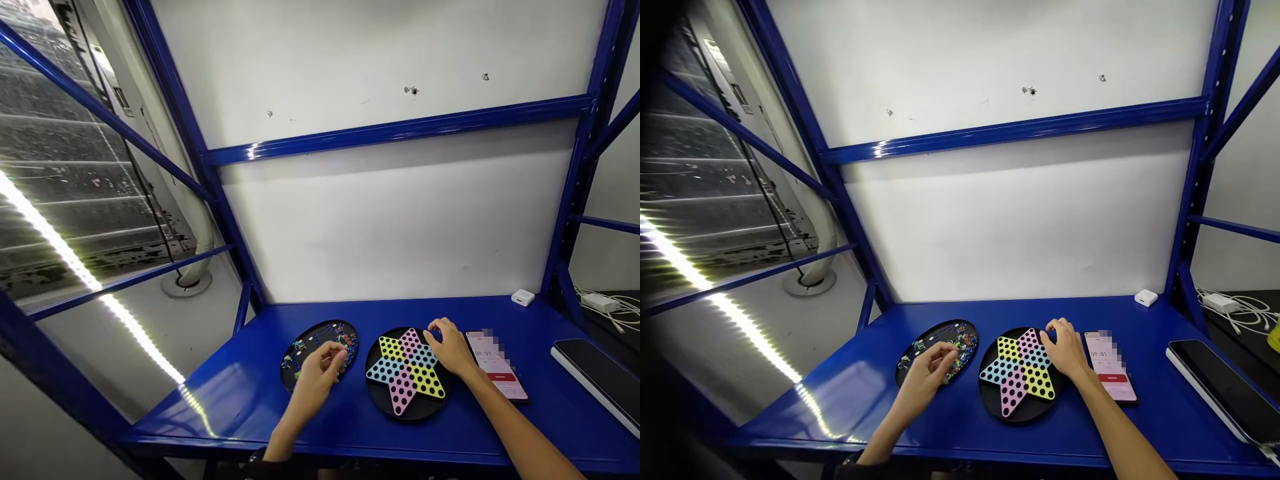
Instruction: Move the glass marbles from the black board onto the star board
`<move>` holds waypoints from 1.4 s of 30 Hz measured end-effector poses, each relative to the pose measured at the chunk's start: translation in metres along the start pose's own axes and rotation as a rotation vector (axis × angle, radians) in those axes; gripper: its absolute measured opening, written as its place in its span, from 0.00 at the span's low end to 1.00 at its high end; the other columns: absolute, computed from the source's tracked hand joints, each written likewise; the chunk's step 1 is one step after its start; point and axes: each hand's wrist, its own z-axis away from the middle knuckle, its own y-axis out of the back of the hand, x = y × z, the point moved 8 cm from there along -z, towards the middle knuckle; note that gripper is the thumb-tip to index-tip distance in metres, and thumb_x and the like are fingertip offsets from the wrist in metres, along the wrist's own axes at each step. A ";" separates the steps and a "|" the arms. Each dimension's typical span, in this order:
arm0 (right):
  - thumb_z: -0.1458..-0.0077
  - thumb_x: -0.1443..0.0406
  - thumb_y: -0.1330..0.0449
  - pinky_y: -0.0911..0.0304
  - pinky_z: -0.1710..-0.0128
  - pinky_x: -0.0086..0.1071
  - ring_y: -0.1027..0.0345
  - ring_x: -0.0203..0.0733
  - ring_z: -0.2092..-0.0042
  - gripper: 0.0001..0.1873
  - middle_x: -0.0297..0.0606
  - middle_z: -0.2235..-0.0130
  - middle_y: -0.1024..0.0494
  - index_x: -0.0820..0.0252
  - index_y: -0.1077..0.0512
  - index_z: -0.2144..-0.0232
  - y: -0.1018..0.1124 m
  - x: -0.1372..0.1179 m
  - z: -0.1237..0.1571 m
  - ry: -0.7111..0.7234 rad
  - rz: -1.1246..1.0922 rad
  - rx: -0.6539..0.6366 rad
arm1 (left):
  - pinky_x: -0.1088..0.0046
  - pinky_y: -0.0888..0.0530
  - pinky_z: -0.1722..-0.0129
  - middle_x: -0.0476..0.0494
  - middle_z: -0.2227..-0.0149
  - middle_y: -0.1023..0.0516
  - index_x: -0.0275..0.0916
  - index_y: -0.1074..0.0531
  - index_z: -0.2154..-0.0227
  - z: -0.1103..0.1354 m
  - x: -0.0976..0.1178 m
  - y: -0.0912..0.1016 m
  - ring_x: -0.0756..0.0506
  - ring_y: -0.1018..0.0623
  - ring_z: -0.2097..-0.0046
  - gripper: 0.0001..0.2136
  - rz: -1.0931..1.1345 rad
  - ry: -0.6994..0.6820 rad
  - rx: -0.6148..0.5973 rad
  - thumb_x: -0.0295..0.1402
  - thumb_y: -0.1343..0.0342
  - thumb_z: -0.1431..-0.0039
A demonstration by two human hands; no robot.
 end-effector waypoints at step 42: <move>0.40 0.55 0.47 0.40 0.55 0.38 0.33 0.47 0.54 0.12 0.39 0.58 0.26 0.54 0.29 0.66 0.003 0.005 -0.002 -0.028 0.017 -0.027 | 0.71 0.30 0.60 0.47 0.58 0.20 0.44 0.27 0.61 0.008 -0.059 0.037 0.43 0.22 0.55 0.13 -0.634 0.096 -0.140 0.44 0.53 0.39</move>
